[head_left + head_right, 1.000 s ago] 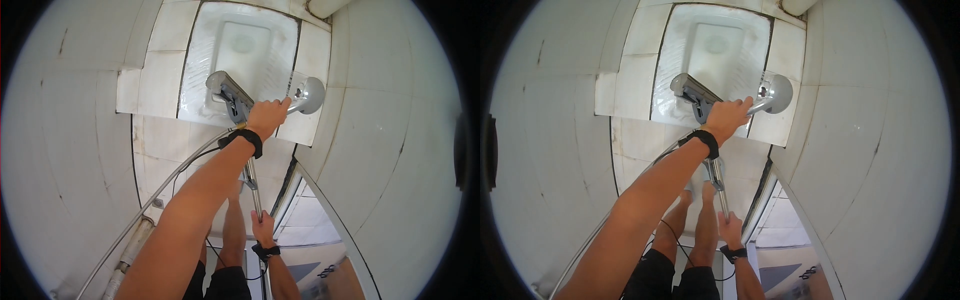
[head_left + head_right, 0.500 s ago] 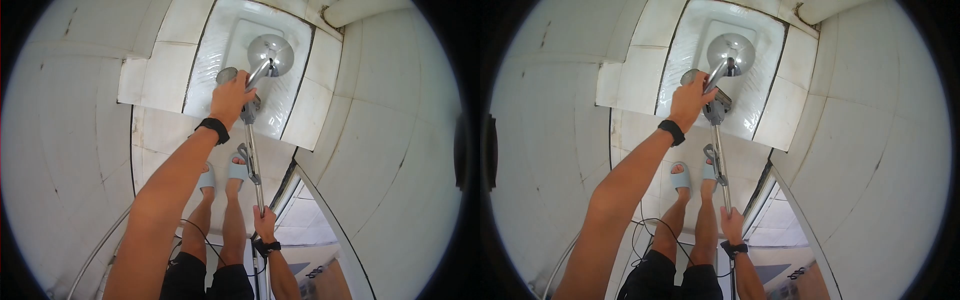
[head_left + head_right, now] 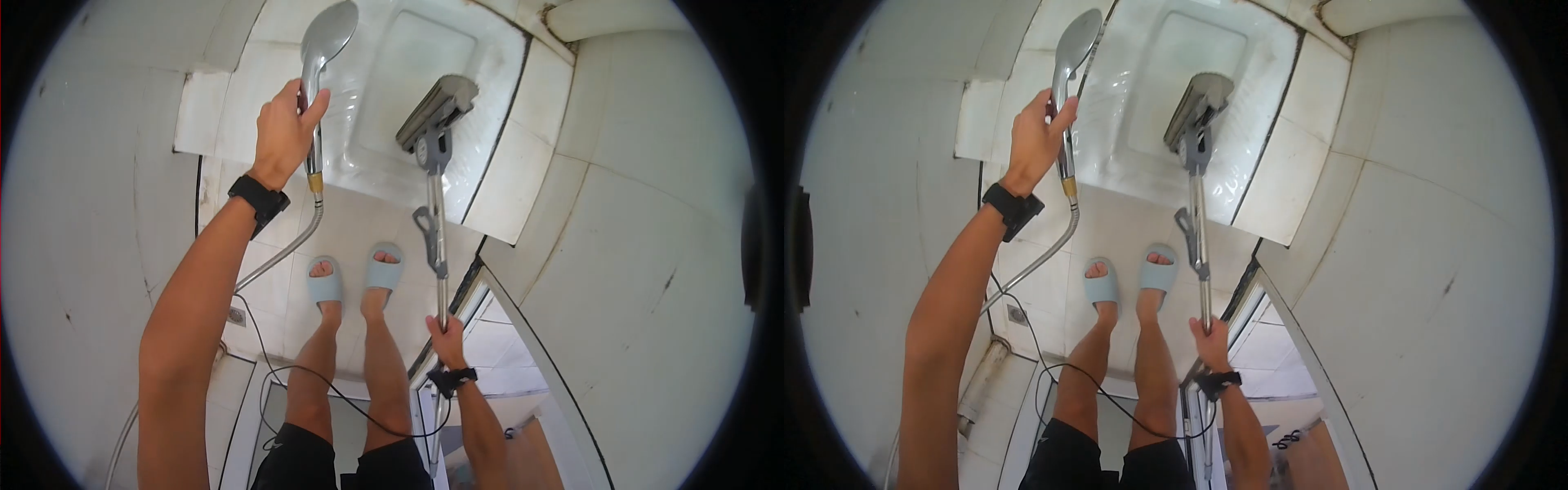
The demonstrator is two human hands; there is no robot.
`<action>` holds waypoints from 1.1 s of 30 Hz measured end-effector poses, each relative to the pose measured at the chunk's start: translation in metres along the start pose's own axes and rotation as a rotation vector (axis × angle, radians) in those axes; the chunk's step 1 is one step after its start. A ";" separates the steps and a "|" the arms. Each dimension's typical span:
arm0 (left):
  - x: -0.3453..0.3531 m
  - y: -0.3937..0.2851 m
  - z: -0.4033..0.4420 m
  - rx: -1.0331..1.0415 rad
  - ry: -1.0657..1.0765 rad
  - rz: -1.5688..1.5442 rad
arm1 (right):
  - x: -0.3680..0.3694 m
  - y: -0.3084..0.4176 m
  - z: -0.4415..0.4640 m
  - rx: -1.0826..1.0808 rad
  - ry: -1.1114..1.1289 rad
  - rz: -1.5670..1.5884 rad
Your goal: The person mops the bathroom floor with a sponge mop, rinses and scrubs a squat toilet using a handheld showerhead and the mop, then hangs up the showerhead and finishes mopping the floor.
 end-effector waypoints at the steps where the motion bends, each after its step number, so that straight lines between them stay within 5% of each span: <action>1: -0.005 0.003 -0.004 -0.002 0.014 -0.037 | 0.000 0.005 0.004 0.024 0.004 0.049; 14: 0.035 0.021 -0.015 0.089 0.104 -0.112 | 0.011 -0.040 0.060 0.002 -0.036 -0.069; 22: 0.038 -0.021 -0.015 0.028 0.266 -0.086 | 0.040 -0.096 0.084 0.321 0.139 0.106; 28: 0.039 -0.023 -0.004 0.099 0.306 0.023 | 0.045 -0.097 0.084 0.365 0.150 0.140; 30: 0.037 -0.008 -0.007 -0.149 0.323 0.154 | 0.044 -0.093 0.081 0.345 0.141 0.117; 31: 0.032 -0.013 -0.011 0.113 0.244 0.054 | 0.035 -0.088 0.083 0.263 0.049 0.023; 33: 0.030 -0.001 -0.016 0.129 0.203 0.070 | 0.021 -0.075 0.082 0.169 -0.085 -0.118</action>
Point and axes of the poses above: each hand's wrist, its own z-axis towards the middle knuckle, its own x-axis out of the palm, y = z × x, the point moved 10 cm from there along z, towards the middle knuckle, and after that the axes turned 6 degrees about -z, right-handed, at the moved point
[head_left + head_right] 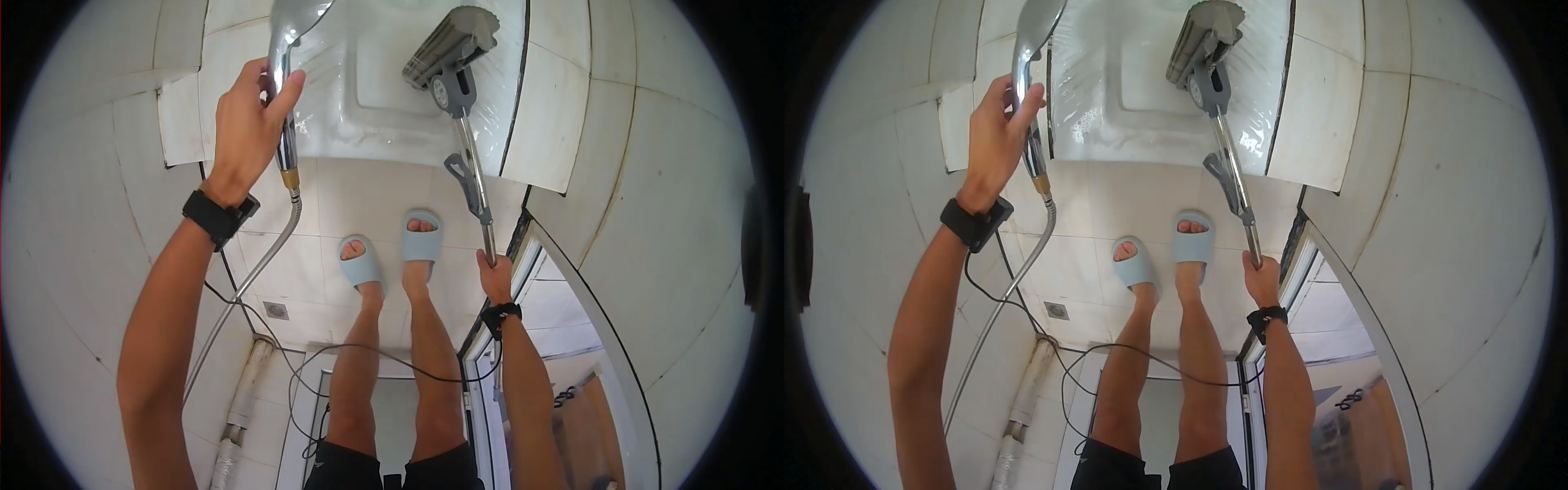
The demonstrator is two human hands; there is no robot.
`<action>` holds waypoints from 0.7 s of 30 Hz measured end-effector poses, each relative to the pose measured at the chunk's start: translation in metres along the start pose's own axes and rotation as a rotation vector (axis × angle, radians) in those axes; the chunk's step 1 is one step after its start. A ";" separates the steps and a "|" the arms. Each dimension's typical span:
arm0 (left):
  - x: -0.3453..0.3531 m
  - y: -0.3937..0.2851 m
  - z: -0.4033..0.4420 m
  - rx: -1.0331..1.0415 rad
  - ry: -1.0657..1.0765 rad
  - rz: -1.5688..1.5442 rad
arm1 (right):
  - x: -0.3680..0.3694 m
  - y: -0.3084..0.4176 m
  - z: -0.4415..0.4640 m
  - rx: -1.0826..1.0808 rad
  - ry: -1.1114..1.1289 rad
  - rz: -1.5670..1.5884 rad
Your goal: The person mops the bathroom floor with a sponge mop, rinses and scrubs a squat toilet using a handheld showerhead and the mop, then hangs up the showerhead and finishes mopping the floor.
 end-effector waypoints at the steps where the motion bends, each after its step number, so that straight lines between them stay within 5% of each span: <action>1: -0.005 0.001 -0.004 0.005 -0.047 0.016 | -0.002 0.005 -0.006 0.004 0.003 0.004; 10: -0.007 0.057 -0.093 -0.232 -0.090 0.019 | -0.051 0.030 -0.071 -0.085 -0.095 -0.036; 21: 0.030 0.155 -0.219 -0.553 -0.312 -0.444 | -0.083 0.028 -0.136 0.050 -0.023 0.164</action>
Point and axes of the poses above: each hand's wrist, its own z-axis towards the middle knuckle, its own x-axis out of the palm, y = z × x, the point moved 10 cm from there along z, towards the middle knuckle, and after that the axes turned 6 degrees about -z, right-handed, at the moved point
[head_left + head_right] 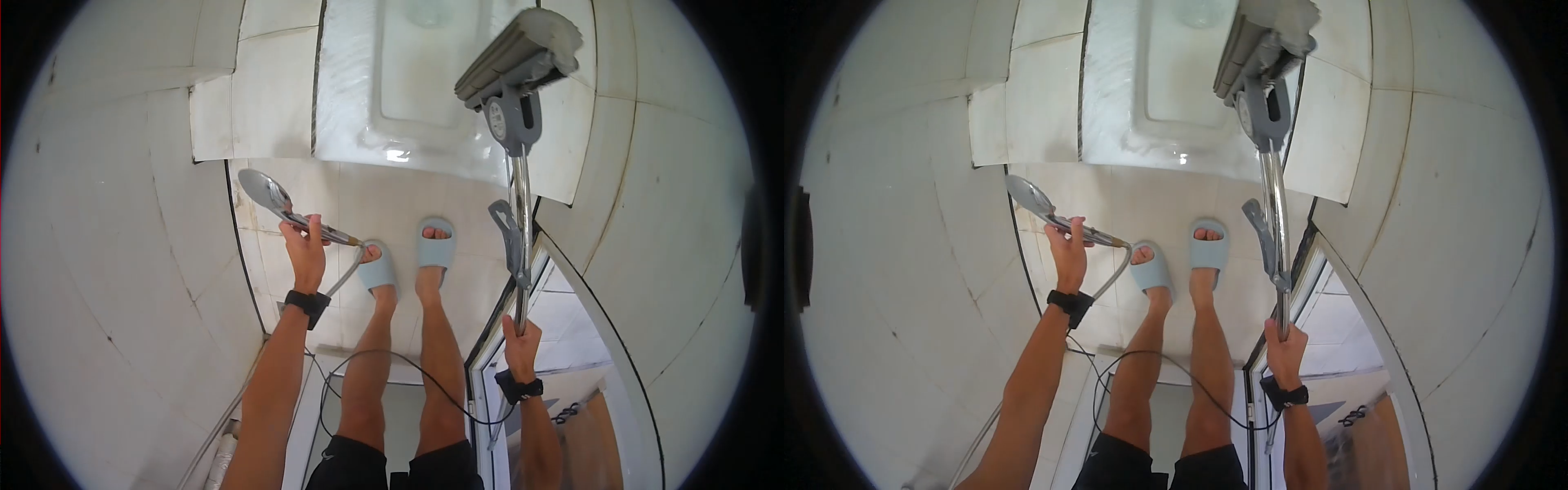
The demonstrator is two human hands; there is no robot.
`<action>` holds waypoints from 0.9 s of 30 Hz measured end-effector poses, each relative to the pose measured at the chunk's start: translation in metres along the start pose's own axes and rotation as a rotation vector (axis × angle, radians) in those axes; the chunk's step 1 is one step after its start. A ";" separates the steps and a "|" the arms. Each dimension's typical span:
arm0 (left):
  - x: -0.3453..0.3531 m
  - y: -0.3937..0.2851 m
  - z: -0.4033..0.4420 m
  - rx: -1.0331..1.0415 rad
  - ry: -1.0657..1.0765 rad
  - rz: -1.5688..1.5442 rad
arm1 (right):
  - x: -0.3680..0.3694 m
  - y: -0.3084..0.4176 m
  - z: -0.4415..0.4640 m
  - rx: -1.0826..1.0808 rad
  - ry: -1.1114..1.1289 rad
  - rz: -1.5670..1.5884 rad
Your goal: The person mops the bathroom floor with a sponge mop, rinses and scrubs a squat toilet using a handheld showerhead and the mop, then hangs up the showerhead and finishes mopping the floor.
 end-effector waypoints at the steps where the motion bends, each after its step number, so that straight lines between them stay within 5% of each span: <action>1: 0.001 0.008 -0.003 -0.006 -0.016 -0.001 | 0.000 0.002 -0.003 -0.004 -0.005 0.008; 9: 0.037 0.068 -0.028 -0.039 0.078 0.012 | -0.003 -0.010 -0.022 0.032 -0.028 0.059; 19: 0.111 0.023 -0.050 -0.159 0.275 -0.035 | 0.000 -0.022 -0.032 0.030 -0.025 0.075; 27: 0.111 -0.064 -0.011 0.046 0.308 -0.029 | 0.046 -0.037 0.022 -0.100 0.012 -0.018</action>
Point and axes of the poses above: each hand's wrist, its own z-axis towards the middle knuckle, its own x-axis out of the palm, y = z × x, the point moved 10 cm from there along z, towards the middle knuckle, and after that the axes turned 6 degrees about -z, right-handed, at the moved point
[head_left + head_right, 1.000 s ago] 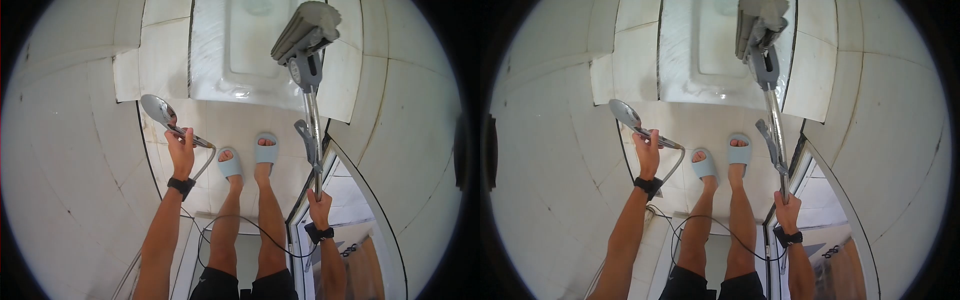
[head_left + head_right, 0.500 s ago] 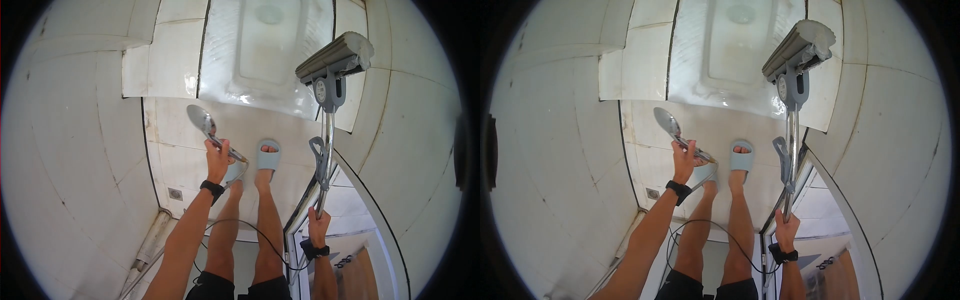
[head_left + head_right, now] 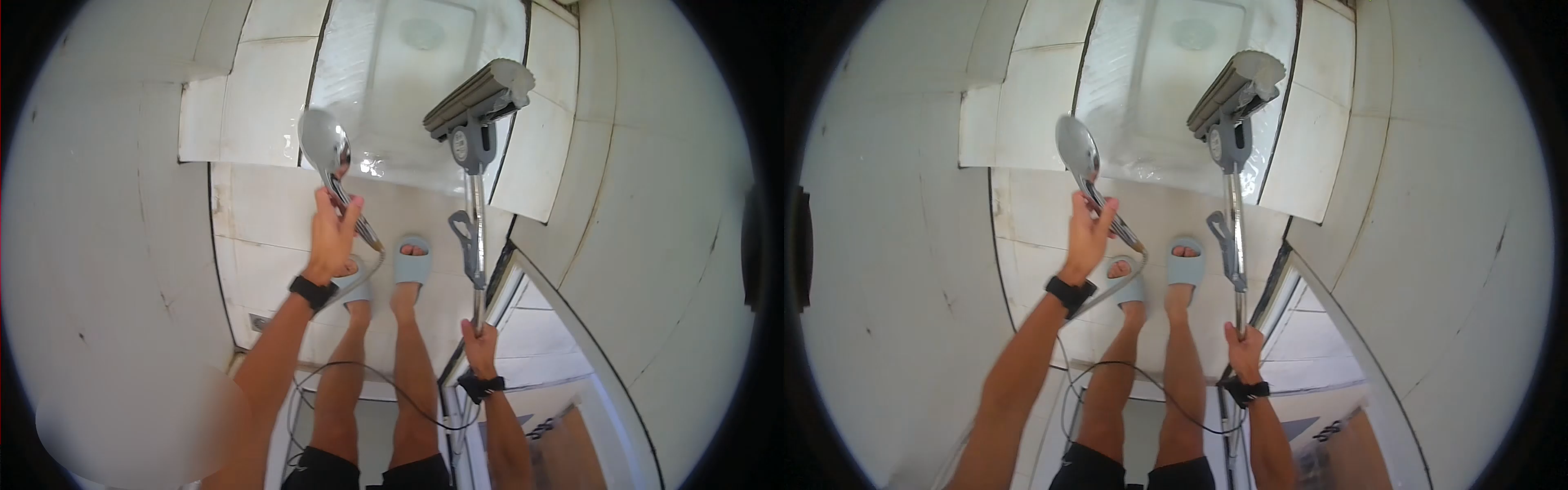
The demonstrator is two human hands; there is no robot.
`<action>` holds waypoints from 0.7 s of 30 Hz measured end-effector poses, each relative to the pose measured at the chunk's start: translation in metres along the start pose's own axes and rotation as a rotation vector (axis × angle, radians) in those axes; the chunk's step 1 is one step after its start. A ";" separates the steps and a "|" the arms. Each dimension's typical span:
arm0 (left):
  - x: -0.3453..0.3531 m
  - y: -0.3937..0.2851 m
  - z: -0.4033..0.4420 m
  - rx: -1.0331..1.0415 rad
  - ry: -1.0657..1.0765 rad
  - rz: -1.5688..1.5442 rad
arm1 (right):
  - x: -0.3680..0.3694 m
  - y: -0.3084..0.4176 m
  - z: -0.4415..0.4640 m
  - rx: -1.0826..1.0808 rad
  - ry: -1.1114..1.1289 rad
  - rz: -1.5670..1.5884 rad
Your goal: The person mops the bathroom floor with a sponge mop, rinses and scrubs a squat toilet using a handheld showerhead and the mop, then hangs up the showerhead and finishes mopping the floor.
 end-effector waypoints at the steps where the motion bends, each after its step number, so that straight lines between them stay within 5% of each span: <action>1: -0.005 -0.015 0.008 0.029 0.010 0.032 | 0.007 0.004 0.009 0.034 0.047 0.043; 10: -0.022 -0.165 0.070 0.323 0.127 0.501 | 0.023 0.022 0.080 -0.096 0.018 -0.056; 21: -0.020 -0.195 0.141 0.477 0.307 0.750 | 0.014 0.018 0.096 -0.039 0.020 -0.084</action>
Point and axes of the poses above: each hand's wrist, its own z-axis towards the middle knuckle, its own x-axis out of the palm, y = z × x, the point moved 10 cm from there along z, towards the middle knuckle, and after that the axes turned 6 degrees about -z, right-handed, at the moved point
